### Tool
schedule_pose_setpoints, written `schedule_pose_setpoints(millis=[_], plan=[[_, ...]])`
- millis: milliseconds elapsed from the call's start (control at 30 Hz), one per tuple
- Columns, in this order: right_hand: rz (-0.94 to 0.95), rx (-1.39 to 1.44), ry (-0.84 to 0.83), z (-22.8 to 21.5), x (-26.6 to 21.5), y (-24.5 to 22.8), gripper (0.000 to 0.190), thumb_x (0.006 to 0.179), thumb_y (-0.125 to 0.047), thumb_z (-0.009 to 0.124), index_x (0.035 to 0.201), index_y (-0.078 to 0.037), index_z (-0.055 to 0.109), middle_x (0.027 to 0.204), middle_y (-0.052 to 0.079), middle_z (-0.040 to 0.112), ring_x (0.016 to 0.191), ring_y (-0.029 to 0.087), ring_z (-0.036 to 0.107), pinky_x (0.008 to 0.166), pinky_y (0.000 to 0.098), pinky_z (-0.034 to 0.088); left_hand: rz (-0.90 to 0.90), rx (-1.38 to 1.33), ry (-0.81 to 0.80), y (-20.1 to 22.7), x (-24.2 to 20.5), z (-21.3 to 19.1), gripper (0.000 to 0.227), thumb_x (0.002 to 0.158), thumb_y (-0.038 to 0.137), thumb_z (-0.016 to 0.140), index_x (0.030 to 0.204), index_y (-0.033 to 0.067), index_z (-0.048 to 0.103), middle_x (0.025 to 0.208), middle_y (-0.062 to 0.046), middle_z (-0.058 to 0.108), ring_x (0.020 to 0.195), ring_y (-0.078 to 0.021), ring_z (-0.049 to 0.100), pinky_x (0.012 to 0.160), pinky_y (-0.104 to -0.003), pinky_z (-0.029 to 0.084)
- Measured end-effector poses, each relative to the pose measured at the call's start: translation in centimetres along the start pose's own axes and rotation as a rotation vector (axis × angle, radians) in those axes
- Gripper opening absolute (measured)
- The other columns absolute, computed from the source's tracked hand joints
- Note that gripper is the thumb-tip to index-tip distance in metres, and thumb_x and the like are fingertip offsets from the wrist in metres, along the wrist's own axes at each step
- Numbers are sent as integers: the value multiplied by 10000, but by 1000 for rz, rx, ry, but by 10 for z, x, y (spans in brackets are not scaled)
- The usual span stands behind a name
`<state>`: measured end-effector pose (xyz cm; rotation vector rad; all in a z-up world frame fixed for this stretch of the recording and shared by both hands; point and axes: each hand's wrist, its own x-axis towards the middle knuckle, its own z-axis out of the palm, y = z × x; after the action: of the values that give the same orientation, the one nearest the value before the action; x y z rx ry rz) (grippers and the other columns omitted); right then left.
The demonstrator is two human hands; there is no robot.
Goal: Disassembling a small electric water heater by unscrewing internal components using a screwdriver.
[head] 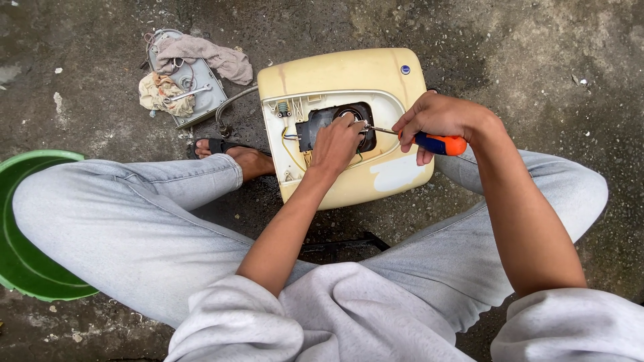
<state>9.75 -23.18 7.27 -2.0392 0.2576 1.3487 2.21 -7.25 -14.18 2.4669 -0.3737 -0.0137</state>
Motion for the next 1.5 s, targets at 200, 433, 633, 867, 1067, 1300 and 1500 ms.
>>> schedule_pose_setpoints(millis=[200, 433, 633, 867, 1067, 1300, 1500], plan=[[32, -29, -55, -14, 6, -15, 510, 786, 103, 624, 1274, 241, 573, 891, 413, 697, 577, 473, 697, 516, 541, 615, 1, 4, 13, 7, 4, -13, 227, 951, 272, 697, 1162, 190, 714, 940, -5, 554, 929, -236, 652, 682, -448, 619], [237, -323, -70, -8, 2, -70, 300, 872, 7, 655, 1145, 127, 688, 1000, 286, 775, 687, 397, 709, 670, 431, 592, 49, 43, 129, 8, 19, 4, 155, 943, 241, 733, 1008, 105, 767, 939, -50, 571, 873, -301, 630, 446, -486, 488], [194, -398, 21, -11, -12, -85, 430, 870, -19, 659, 1297, 23, 624, 1099, 252, 750, 687, 373, 727, 606, 403, 588, 126, 161, 156, 4, 21, 0, 201, 933, 300, 755, 902, 104, 719, 897, -15, 558, 799, -255, 554, 384, -435, 420], [-135, -511, 386, -1, -66, -55, 351, 891, -25, 657, 1221, -134, 712, 851, 120, 744, 687, 246, 726, 770, 362, 530, 119, 178, 145, 5, 19, 5, 202, 959, 276, 731, 916, 89, 666, 909, -28, 536, 831, -251, 528, 387, -430, 447], [-436, -575, 504, 1, -55, -13, 394, 943, -69, 593, 1332, -126, 614, 1337, 116, 611, 1244, 390, 492, 1012, 496, 402, -100, 35, 130, 23, 1, -42, 297, 890, 368, 792, 1022, 107, 738, 933, -36, 630, 866, -265, 633, 529, -457, 517], [-680, -674, 300, -13, -47, 0, 539, 881, 121, 487, 1402, -12, 526, 1344, 154, 448, 1126, 323, 615, 993, 399, 441, -541, -45, -207, 46, -17, -53, 570, 917, 532, 743, 570, 112, 573, 639, -76, 650, 601, -281, 668, 559, -433, 517], [-656, -723, 349, -5, -55, -6, 536, 982, -21, 560, 1510, -35, 475, 1286, 140, 496, 1023, 377, 647, 866, 465, 457, -612, -167, -239, 48, -13, -39, 428, 907, 359, 760, 561, 129, 658, 692, -119, 695, 712, -373, 700, 625, -469, 517]])
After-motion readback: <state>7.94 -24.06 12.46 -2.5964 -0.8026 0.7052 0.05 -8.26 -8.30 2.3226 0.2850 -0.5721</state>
